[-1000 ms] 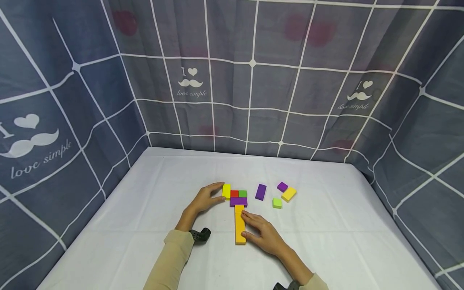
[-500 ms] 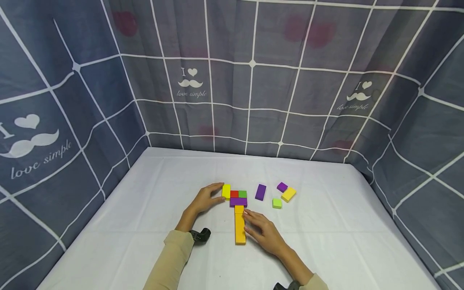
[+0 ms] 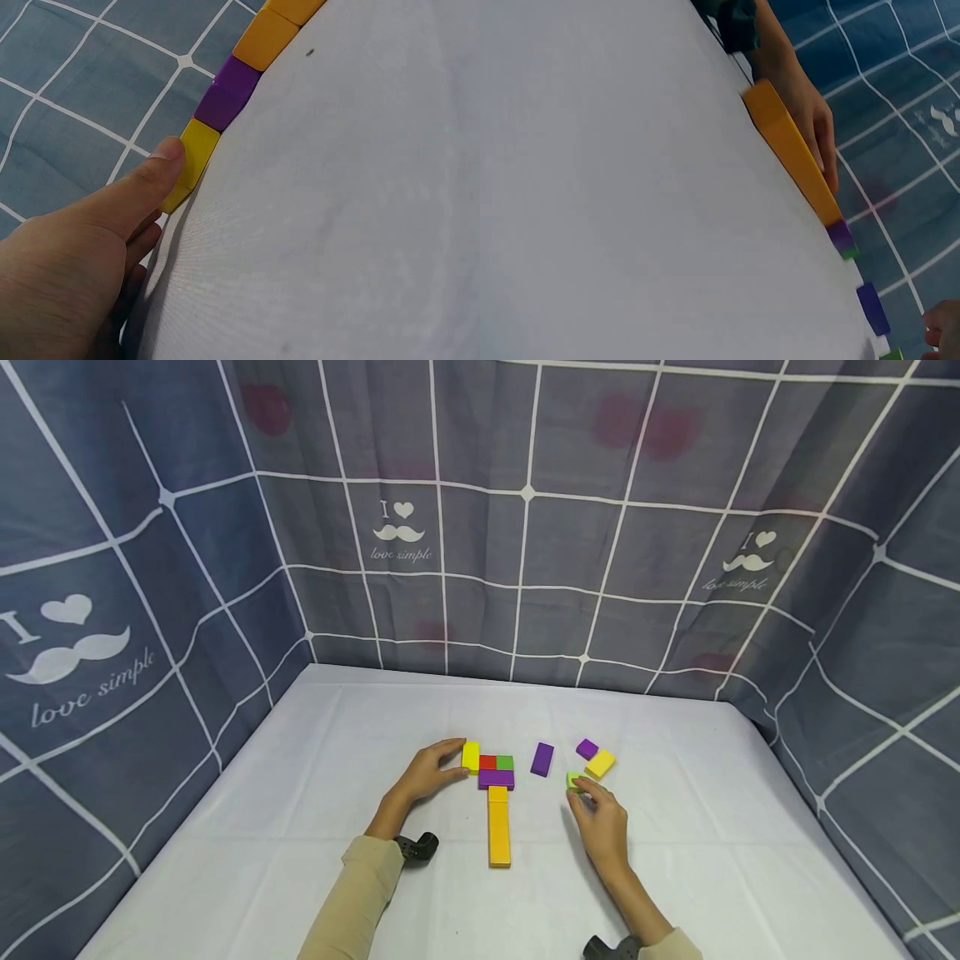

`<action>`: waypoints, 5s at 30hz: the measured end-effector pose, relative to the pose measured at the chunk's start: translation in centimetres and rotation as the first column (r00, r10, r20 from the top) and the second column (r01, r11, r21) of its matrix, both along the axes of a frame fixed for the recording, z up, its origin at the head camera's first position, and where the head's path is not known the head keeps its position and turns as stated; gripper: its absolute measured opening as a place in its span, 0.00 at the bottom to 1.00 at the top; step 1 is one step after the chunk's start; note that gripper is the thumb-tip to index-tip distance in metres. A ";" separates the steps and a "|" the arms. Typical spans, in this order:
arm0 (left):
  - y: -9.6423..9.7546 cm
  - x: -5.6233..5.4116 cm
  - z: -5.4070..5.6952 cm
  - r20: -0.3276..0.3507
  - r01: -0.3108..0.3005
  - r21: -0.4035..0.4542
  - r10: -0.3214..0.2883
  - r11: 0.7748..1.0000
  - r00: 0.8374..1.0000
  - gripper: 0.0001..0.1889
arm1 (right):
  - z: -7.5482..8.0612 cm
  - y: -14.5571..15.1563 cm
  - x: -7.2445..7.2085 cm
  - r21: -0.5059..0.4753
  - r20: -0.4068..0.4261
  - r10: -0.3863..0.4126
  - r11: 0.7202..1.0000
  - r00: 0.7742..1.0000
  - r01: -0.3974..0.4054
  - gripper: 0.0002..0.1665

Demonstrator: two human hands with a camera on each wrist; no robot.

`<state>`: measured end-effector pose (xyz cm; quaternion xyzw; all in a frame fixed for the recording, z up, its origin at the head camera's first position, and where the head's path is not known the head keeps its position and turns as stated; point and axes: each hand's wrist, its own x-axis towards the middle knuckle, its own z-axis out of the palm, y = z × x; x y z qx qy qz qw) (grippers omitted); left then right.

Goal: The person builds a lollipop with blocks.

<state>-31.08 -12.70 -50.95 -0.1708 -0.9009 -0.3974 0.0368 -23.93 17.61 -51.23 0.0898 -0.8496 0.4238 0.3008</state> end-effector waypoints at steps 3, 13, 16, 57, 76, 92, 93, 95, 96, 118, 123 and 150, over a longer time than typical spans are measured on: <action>0.0 0.0 0.0 0.003 0.000 -0.001 0.000 1.000 1.000 0.32 | -0.1 1.0 -0.5 -0.021 -0.002 -0.062 0.998 0.998 0.062 0.15; -0.1 0.1 0.0 -0.012 0.018 0.005 -0.018 1.000 1.000 0.32 | 0.1 2.3 -1.4 -0.011 0.098 0.021 1.000 0.995 -0.020 0.23; -0.1 0.2 0.0 -0.013 0.021 0.014 -0.021 1.000 1.000 0.32 | -0.1 2.5 -1.9 -0.009 0.129 0.076 0.997 0.989 -0.076 0.25; -0.3 -0.1 -0.3 -0.043 0.019 0.011 -0.019 1.000 0.999 0.31 | 4.4 -1.5 -6.7 0.021 0.116 0.287 0.956 0.951 -0.292 0.17; 0.0 -0.1 -0.5 -0.038 0.032 0.019 -0.032 0.999 0.999 0.31 | 2.7 -7.6 -10.4 0.142 0.309 0.353 0.901 0.883 -0.409 0.13; 0.3 0.0 -0.5 -0.012 0.029 0.016 -0.029 0.999 1.000 0.31 | 2.1 -8.2 -10.3 0.206 0.340 0.368 0.868 0.865 -0.451 0.12; 0.3 0.1 -0.6 -0.010 0.025 0.014 -0.025 1.000 1.000 0.31 | 2.0 -8.2 -10.3 0.207 0.347 0.363 0.870 0.865 -0.448 0.12; 0.3 0.0 -0.6 -0.010 0.019 0.010 -0.019 1.000 1.000 0.31 | 2.0 -8.3 -10.3 0.216 0.355 0.354 0.869 0.865 -0.444 0.12; 0.3 0.0 -0.6 -0.011 0.017 0.009 -0.017 1.000 1.000 0.31 | 2.0 -8.3 -10.3 0.224 0.358 0.348 0.869 0.867 -0.441 0.11; -0.3 0.1 -0.2 -0.010 0.008 0.012 -0.008 1.000 1.000 0.31 | 1.9 -7.7 -9.9 0.161 0.283 0.379 0.887 0.881 -0.433 0.14; -0.1 0.1 -0.2 0.005 -0.002 0.004 0.002 1.000 1.000 0.31 | 2.4 -5.8 -9.4 0.136 0.219 0.330 0.921 0.918 -0.364 0.13; 0.0 0.1 -0.3 -0.003 -0.010 0.008 0.010 1.000 1.000 0.31 | 1.1 4.4 -9.3 0.086 0.306 -0.101 0.993 0.947 0.079 0.26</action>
